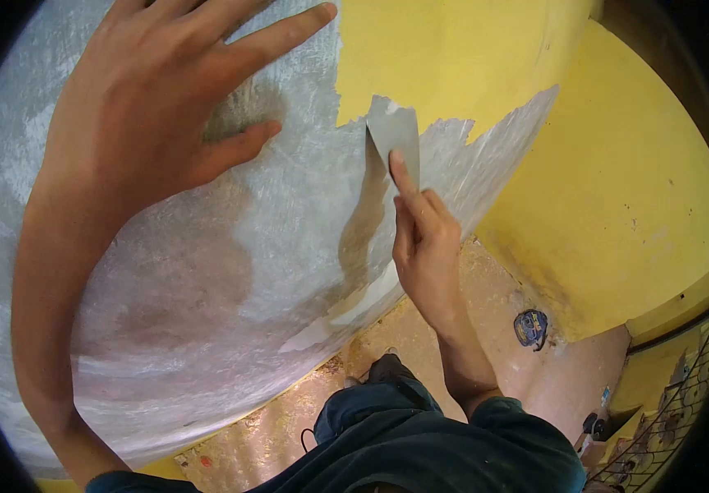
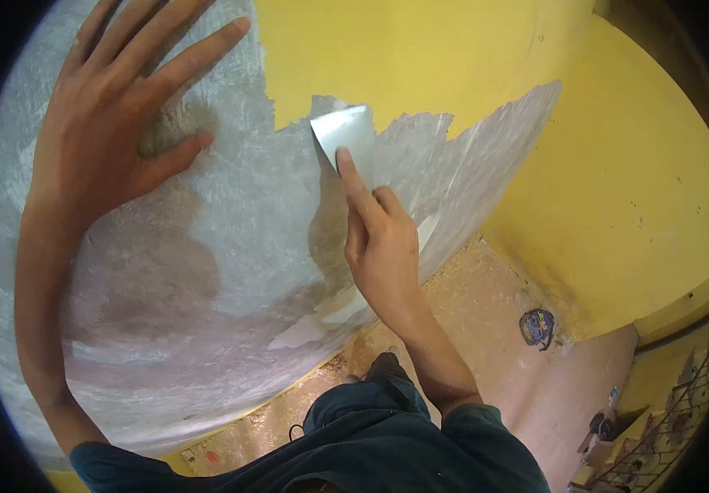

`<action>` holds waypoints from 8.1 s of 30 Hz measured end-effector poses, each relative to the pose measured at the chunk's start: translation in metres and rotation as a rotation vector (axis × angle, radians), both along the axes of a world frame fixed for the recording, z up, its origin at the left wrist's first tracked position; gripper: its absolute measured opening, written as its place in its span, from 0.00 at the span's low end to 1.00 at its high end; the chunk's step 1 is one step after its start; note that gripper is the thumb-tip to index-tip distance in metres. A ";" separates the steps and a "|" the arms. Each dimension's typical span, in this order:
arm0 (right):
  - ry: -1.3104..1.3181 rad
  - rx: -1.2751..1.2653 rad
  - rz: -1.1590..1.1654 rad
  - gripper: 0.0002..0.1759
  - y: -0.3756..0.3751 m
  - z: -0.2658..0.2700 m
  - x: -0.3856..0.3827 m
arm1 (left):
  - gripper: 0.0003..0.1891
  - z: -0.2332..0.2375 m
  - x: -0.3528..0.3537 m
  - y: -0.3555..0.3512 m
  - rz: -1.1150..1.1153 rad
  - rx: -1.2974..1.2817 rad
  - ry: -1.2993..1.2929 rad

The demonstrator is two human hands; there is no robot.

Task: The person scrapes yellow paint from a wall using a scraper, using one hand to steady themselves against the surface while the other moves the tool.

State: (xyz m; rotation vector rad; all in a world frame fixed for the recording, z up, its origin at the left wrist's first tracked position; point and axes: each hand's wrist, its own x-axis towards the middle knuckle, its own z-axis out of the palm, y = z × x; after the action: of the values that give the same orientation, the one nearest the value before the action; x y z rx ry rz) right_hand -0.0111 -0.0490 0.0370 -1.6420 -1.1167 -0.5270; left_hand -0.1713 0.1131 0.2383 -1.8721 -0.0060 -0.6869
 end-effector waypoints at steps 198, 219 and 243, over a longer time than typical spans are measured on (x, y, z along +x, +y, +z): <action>0.036 -0.009 0.032 0.36 0.007 0.006 -0.011 | 0.40 -0.001 -0.002 0.023 -0.009 0.108 0.044; -0.007 -0.012 0.023 0.39 0.009 0.016 -0.011 | 0.40 0.000 -0.001 0.029 -0.090 0.115 0.061; -0.020 -0.050 0.002 0.37 0.005 -0.001 -0.021 | 0.39 0.000 -0.001 0.028 -0.111 0.114 0.056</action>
State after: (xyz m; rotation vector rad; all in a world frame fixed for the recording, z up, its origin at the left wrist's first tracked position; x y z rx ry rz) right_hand -0.0322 -0.0445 0.0357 -1.6820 -1.1542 -0.5194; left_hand -0.1725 0.1415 0.2379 -1.7905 0.1706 -0.6961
